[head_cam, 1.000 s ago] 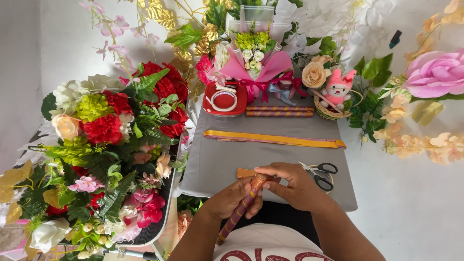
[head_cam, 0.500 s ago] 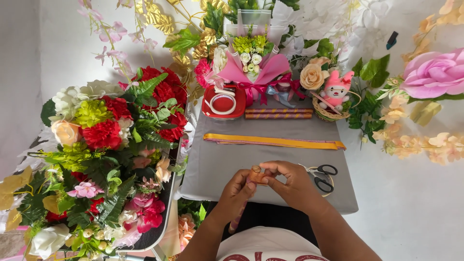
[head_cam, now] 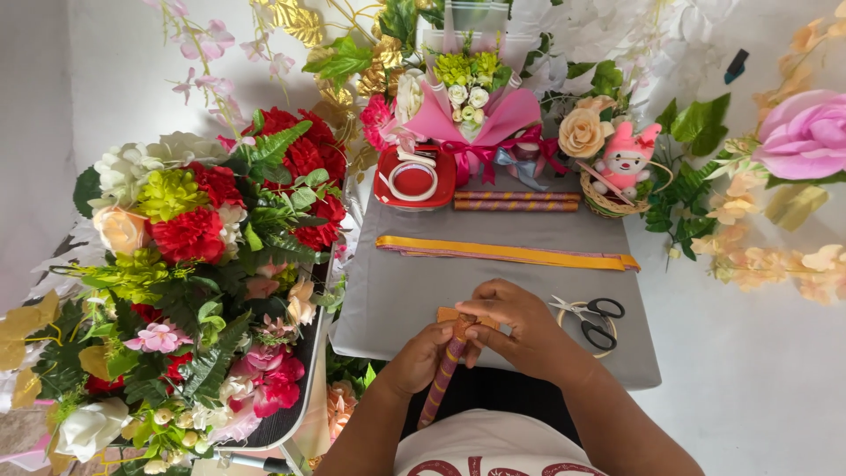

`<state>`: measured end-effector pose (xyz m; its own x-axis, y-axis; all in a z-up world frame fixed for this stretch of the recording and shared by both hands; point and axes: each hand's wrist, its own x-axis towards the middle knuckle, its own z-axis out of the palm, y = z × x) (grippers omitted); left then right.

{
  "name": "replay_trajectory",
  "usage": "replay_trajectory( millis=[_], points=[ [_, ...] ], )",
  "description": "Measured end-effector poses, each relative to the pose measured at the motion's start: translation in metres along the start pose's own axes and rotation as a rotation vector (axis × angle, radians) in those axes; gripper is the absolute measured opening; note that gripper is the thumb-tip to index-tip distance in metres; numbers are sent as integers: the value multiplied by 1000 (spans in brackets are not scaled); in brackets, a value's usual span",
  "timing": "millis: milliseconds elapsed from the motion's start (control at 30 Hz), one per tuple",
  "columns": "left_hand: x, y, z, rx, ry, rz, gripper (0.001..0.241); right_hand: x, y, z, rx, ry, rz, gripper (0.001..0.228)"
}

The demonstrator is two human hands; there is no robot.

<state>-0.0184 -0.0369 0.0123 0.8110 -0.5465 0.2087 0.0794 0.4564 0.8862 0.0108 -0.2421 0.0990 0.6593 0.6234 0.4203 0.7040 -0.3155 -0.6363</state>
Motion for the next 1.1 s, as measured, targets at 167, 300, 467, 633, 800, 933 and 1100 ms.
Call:
replay_trajectory(
  millis=[167,300,467,633,800,933,1100],
  points=[
    [1,17,14,388,385,168,19,37,2,1,79,-79,159,33],
    [-4,30,12,465,709,155,23,74,15,10,250,-223,327,23],
    [-12,14,-22,372,951,193,10,153,59,41,235,-225,412,19],
    [-21,11,-42,358,1107,205,7,231,135,98,-334,-21,315,21],
    [-28,9,-51,353,1125,203,7,266,143,128,-446,-82,415,21],
    [-31,15,-50,337,1132,159,10,271,159,141,-535,-122,451,18],
    [-32,8,-55,312,1146,169,13,261,168,138,-181,80,454,19]
  ],
)
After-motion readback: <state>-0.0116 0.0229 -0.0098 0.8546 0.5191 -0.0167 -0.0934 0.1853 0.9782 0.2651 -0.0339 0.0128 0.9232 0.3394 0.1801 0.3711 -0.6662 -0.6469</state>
